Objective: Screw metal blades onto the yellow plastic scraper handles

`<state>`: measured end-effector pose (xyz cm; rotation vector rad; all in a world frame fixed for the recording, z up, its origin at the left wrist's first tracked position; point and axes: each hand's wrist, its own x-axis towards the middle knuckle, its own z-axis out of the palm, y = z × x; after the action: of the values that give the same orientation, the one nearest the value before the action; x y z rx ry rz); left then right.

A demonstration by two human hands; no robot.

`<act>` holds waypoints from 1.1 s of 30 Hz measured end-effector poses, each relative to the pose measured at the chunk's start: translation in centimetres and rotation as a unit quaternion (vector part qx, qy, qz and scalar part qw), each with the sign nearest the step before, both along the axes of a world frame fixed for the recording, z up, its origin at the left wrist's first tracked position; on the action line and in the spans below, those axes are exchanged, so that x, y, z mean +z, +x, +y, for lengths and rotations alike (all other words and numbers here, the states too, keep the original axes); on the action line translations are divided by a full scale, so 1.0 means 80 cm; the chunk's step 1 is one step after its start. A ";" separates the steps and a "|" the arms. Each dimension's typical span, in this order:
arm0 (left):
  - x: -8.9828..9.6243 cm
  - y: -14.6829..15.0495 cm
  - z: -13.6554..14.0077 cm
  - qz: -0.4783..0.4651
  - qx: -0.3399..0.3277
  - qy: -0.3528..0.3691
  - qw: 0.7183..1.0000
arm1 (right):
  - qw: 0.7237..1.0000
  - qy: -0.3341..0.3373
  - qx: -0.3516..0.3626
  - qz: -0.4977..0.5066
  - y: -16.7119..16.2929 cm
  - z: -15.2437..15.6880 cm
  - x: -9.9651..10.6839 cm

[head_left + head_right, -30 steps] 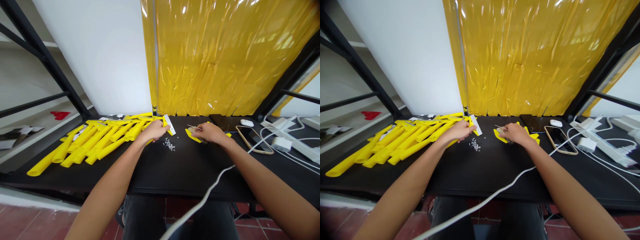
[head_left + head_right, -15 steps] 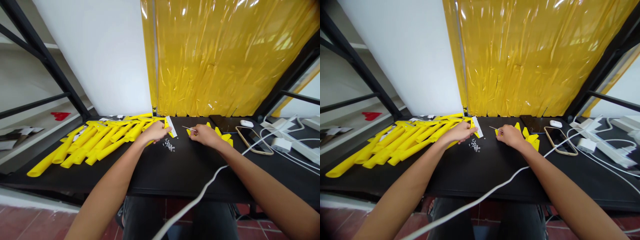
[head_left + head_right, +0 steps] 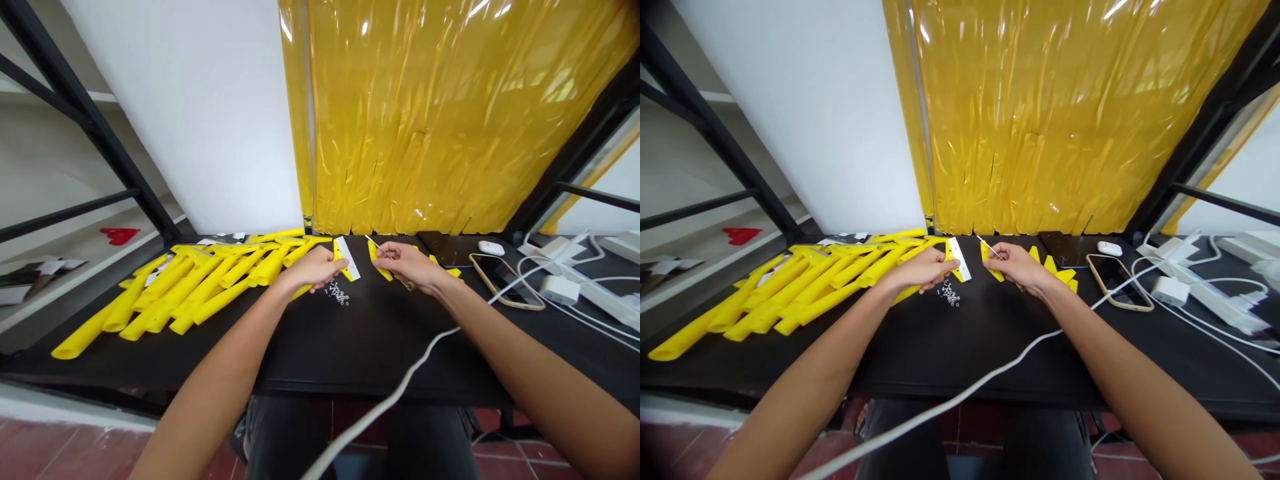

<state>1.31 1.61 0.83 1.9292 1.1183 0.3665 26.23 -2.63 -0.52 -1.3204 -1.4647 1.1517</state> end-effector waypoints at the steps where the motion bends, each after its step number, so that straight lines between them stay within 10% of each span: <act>1: 0.002 0.002 -0.003 -0.007 -0.005 -0.017 1.000 | 1.000 0.010 -0.015 0.025 -0.001 0.001 -0.001; 10: 0.010 0.007 -0.016 -0.043 -0.047 -0.106 0.992 | 0.952 0.282 -0.096 -0.070 -0.004 0.000 0.000; 23: 0.018 0.006 -0.019 -0.042 -0.039 -0.111 0.992 | 0.991 0.117 0.051 0.043 -0.016 -0.022 0.011; 33: 0.014 0.006 -0.018 -0.036 -0.047 -0.071 0.996 | 0.988 0.138 -0.018 0.066 -0.041 -0.015 -0.008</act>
<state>1.80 0.17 1.93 1.8205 0.9775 0.2952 22.96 -3.87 -1.14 -1.0561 -1.4376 0.9554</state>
